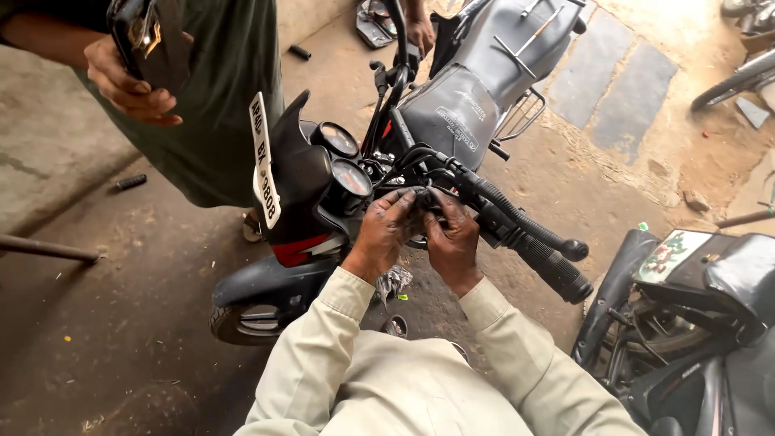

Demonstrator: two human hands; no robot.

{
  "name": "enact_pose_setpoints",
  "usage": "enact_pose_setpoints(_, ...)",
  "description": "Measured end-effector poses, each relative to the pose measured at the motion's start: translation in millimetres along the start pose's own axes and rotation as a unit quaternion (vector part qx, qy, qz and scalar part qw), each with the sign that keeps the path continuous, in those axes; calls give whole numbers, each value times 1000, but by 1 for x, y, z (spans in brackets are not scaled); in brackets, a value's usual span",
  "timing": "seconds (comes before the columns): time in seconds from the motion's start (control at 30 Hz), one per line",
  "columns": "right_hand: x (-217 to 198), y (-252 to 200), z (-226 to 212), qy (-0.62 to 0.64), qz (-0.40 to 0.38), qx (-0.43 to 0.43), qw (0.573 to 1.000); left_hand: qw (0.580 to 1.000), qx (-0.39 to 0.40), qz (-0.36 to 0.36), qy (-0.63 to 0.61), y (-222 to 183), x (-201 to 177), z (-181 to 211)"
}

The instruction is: The person works on the handlebar of a motorcycle, using a screwdriver to loosen a fastener near the handlebar switch housing and then manipulating the grip and switch assembly by hand. A second person holds a phone light nearby while the person continues working on the handlebar components.

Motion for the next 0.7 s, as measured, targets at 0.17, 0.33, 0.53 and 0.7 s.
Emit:
enact_pose_setpoints(0.17, 0, -8, 6, 85, 1, 83, 993, 999, 8, -18, -31, -7, -3, -8)
enact_pose_setpoints(0.33, 2, -8, 11, 283, -16, 186, 941, 998, 61, -34, 0, -5, -1, -1)
enact_pose_setpoints(0.53, -5, -14, 24, 190, 24, 93, 977, 995, 47, 22, 82, 0, 11, 12)
enact_pose_setpoints(0.7, 3, -36, 46, 292, 73, 144, 943, 994, 22, 15, 107, -4, 5, 2)
Point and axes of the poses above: each hand's wrist, its own y-axis towards the middle knuckle, its own x-axis out of the palm, z = x × y, the point moved 7 cm from there along y, towards the middle knuckle, and after that the axes turned 1 degree about y, right-handed, at the moved point
